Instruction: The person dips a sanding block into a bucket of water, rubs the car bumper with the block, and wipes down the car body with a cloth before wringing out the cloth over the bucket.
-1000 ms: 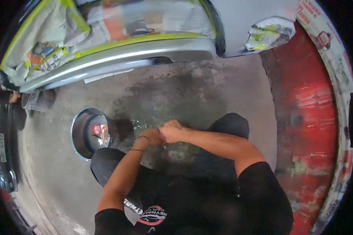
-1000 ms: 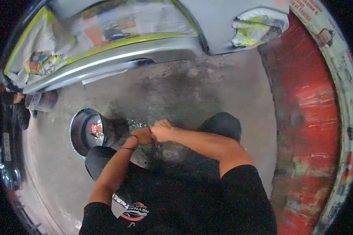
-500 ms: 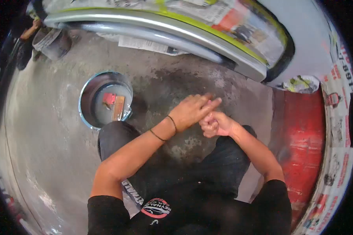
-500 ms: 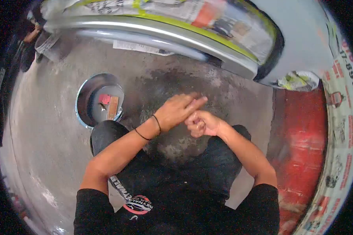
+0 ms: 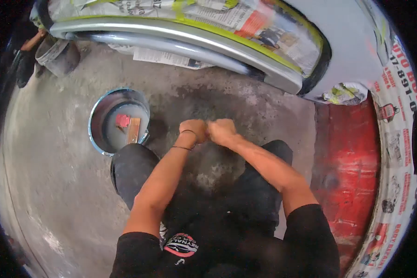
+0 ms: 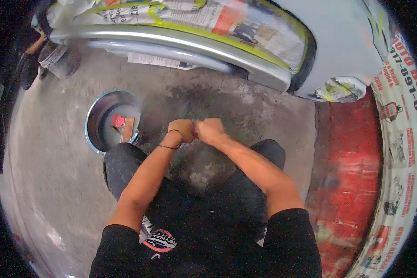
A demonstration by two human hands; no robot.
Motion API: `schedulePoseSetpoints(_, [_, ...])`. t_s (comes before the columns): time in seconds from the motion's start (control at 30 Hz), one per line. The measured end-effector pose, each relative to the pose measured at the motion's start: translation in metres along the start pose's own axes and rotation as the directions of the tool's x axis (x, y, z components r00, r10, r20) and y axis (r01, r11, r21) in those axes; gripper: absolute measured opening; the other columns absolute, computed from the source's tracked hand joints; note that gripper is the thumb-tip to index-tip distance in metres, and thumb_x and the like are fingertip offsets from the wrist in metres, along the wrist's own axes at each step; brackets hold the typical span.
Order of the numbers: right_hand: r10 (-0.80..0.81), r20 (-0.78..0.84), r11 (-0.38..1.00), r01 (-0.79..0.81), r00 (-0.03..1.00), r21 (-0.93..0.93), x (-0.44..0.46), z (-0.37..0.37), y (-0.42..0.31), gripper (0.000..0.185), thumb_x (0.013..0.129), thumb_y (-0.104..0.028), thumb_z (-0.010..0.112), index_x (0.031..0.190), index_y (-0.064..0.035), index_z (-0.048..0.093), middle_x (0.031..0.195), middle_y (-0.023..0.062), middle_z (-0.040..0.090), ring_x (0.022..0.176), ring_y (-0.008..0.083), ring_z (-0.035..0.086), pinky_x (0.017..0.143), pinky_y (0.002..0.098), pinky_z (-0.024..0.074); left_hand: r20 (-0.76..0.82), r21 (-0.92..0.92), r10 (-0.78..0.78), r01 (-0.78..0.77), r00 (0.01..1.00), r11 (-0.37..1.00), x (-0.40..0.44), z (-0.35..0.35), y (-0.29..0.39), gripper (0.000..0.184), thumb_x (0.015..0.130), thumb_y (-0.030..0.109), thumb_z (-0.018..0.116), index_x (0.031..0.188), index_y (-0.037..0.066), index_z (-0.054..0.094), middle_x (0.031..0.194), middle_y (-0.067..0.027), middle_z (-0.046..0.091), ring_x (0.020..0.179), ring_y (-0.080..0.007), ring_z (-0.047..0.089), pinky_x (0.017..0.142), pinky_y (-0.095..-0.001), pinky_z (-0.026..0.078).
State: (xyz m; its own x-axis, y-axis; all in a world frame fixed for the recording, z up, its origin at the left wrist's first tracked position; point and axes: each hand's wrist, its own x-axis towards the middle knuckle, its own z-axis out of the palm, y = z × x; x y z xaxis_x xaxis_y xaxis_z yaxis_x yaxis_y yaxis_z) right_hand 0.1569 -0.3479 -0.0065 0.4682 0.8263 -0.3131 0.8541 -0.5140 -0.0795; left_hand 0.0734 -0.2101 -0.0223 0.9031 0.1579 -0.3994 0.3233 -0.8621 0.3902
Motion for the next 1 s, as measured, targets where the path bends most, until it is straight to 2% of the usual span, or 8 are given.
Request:
schedulePoseSetpoints(0.23, [-0.108, -0.373, 0.905, 0.246, 0.921, 0.346, -0.008, -0.009, 0.012, 0.040, 0.086, -0.012, 0.073, 0.121, -0.0053, 0.055, 0.116, 0.0232, 0.065, 0.108, 0.0440, 0.066, 0.087, 0.0538, 0.0542, 0.089, -0.647, -0.045, 0.092, 0.995, 0.757, 0.001, -0.007, -0.023, 0.070, 0.081, 0.030, 0.082, 0.136, -0.006, 0.056, 0.107, -0.0251, 0.074, 0.104, -0.0338, 0.073, 0.091, -0.0460, 0.056])
schedulePoseSetpoints(0.3, [0.011, -0.358, 0.842, 0.184, 0.934, 0.507, -0.007, 0.006, 0.017, 0.041, 0.086, -0.014, 0.074, 0.122, -0.0056, 0.055, 0.119, 0.0232, 0.063, 0.111, 0.0441, 0.065, 0.089, 0.0540, 0.0538, -0.366, -0.622, 0.028, -0.266, 0.930, 0.737, 0.028, 0.050, -0.054, 0.077, 0.087, 0.021, 0.079, 0.146, -0.012, 0.041, 0.113, -0.0170, 0.070, 0.106, -0.0225, 0.068, 0.094, -0.0368, 0.053])
schedulePoseSetpoints(0.33, [0.126, -0.312, 0.764, 0.108, 0.942, 0.636, -0.009, 0.012, 0.016, 0.042, 0.086, -0.016, 0.075, 0.122, -0.0059, 0.055, 0.121, 0.0231, 0.062, 0.114, 0.0442, 0.064, 0.092, 0.0543, 0.0534, -0.342, -0.610, 0.030, -0.246, 0.939, 0.753, 0.016, 0.039, -0.050, 0.077, 0.087, 0.021, 0.079, 0.146, -0.012, 0.041, 0.113, -0.0170, 0.070, 0.106, -0.0225, 0.068, 0.094, -0.0368, 0.053])
schedulePoseSetpoints(0.47, [0.392, -0.285, 0.761, -0.135, 0.875, 0.634, -0.008, -0.008, -0.013, 0.047, 0.082, -0.019, 0.078, 0.122, -0.0062, 0.056, 0.122, 0.0221, 0.062, 0.113, 0.0432, 0.065, 0.091, 0.0530, 0.0548, 0.156, -0.943, 0.063, 0.130, 0.986, 0.306, -0.015, -0.012, -0.013, 0.046, 0.101, 0.030, 0.066, 0.137, 0.003, 0.058, 0.125, -0.0037, 0.066, 0.104, -0.0141, 0.064, 0.091, -0.0341, 0.052])
schedulePoseSetpoints(0.53, [0.328, -0.355, 0.826, -0.083, 0.876, 0.558, -0.008, -0.020, -0.018, 0.053, 0.080, -0.024, 0.081, 0.124, -0.0062, 0.057, 0.121, 0.0202, 0.062, 0.109, 0.0435, 0.067, 0.088, 0.0520, 0.0562, 0.071, -0.997, -0.047, 0.071, 0.996, -0.017, -0.026, -0.022, 0.010, 0.041, 0.105, 0.037, 0.063, 0.134, 0.009, 0.059, 0.114, 0.0007, 0.070, 0.101, -0.0096, 0.064, 0.084, -0.0294, 0.051])
schedulePoseSetpoints(0.7, [0.305, -0.230, 0.610, -0.004, 0.924, 0.792, -0.014, -0.020, -0.009, 0.055, 0.079, -0.032, 0.084, 0.124, -0.0073, 0.063, 0.112, 0.0180, 0.070, 0.099, 0.0381, 0.072, 0.085, 0.0481, 0.0573, -0.111, -0.968, -0.074, -0.125, 0.991, -0.218, -0.011, 0.008, -0.003, 0.048, 0.111, 0.052, 0.047, 0.140, 0.013, 0.052, 0.128, 0.0008, 0.060, 0.120, -0.0164, 0.058, 0.104, -0.0361, 0.047])
schedulePoseSetpoints(0.87, [0.187, -0.161, 0.176, 0.129, 0.969, 0.976, 0.013, -0.010, -0.004, 0.036, 0.088, -0.034, 0.074, 0.106, -0.0033, 0.072, 0.094, 0.0191, 0.075, 0.088, 0.0342, 0.074, 0.079, 0.0429, 0.0566, -0.223, -0.948, -0.078, -0.235, 0.972, -0.215, -0.038, -0.020, 0.012, 0.050, 0.113, 0.049, 0.044, 0.145, 0.011, 0.051, 0.132, -0.0015, 0.060, 0.124, -0.0171, 0.057, 0.108, -0.0342, 0.045])
schedulePoseSetpoints(1.0, [-0.004, -0.288, 0.368, 0.269, 0.958, 0.890, 0.010, -0.026, 0.020, 0.026, 0.098, -0.025, 0.063, 0.114, -0.0099, 0.077, 0.102, 0.0126, 0.077, 0.085, 0.0201, 0.072, 0.077, 0.0372, 0.0554, -0.452, -0.863, -0.260, -0.343, 0.853, 0.372, -0.069, -0.032, 0.018, 0.033, 0.107, 0.021, 0.064, 0.130, -0.002, 0.068, 0.132, -0.0061, 0.065, 0.110, -0.0122, 0.064, 0.099, -0.0297, 0.050])
